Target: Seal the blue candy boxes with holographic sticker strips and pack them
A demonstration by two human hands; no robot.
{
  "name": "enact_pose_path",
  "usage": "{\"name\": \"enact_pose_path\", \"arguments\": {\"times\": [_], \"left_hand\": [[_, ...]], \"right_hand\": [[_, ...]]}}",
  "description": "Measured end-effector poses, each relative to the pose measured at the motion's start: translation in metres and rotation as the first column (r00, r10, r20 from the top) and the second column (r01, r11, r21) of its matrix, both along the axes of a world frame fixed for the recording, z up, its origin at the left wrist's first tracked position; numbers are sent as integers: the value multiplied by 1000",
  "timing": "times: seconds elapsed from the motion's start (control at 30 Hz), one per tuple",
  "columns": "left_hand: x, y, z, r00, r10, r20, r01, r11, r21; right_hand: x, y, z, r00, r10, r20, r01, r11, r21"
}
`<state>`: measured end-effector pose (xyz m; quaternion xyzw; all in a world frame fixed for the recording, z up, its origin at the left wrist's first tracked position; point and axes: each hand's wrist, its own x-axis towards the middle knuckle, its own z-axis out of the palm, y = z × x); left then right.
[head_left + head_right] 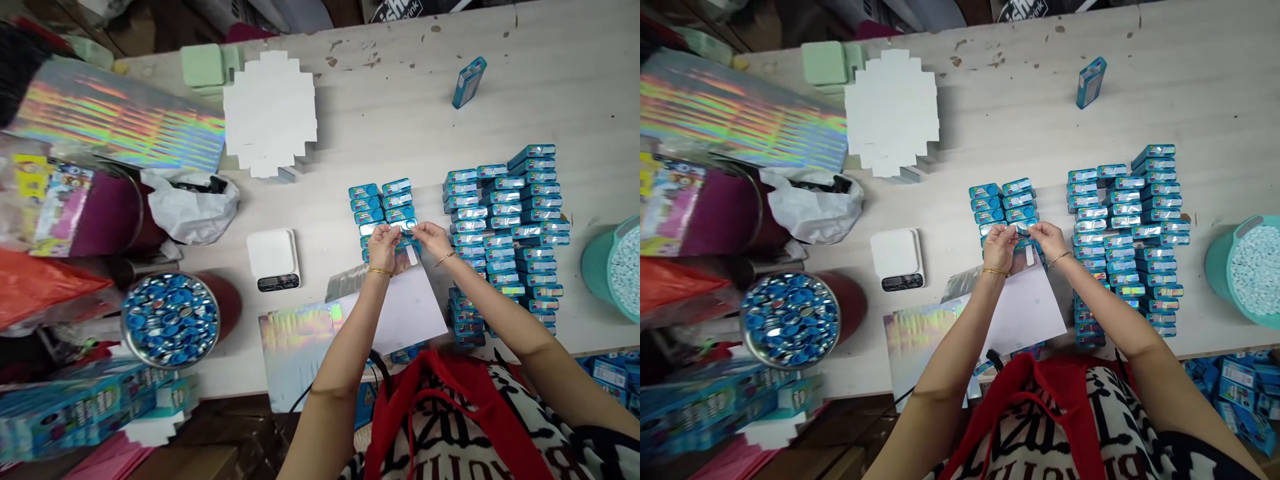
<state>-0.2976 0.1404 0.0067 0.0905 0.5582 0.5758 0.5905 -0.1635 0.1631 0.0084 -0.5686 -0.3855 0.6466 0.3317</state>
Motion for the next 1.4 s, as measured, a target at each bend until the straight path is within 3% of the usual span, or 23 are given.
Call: {"name": "enact_pose_path", "arguments": {"times": [0.13,0.23,0.33,0.43,0.53,0.6,0.77,0.93,1.17,1.4], "left_hand": [[4,1,-6,986,17,-164,-30,997,-73],[4,8,0,982,68,-177,-74,997,-25],[4,16,8,997,58,-55,-54,996,69],[7,16,10,999,39,-11,-38,998,59],[9,12,1,994,67,-87,-70,997,-33],[11,11,-6,979,67,-191,-80,995,-66],[12,19,-16,850,30,-526,-67,996,-52],[10,31,-23,655,-60,-753,-33,994,-108],[10,43,-24,454,-227,-862,-20,964,-264],[14,44,-20,415,-247,-875,-20,960,-281]], "right_hand": [[3,13,-12,996,-59,69,51,992,111],[7,23,-15,987,-103,120,84,984,156],[7,28,-11,994,-73,87,73,997,-2],[4,25,-7,999,8,-31,-12,992,-129],[3,22,-9,998,19,-53,-19,1000,-4],[4,22,-13,1000,5,29,-8,994,107],[9,35,-26,966,-29,257,-63,938,341],[7,45,-39,949,-47,311,-72,931,358],[7,50,-50,926,-16,378,-115,939,323],[8,51,-55,917,-2,399,-139,936,324]]}}
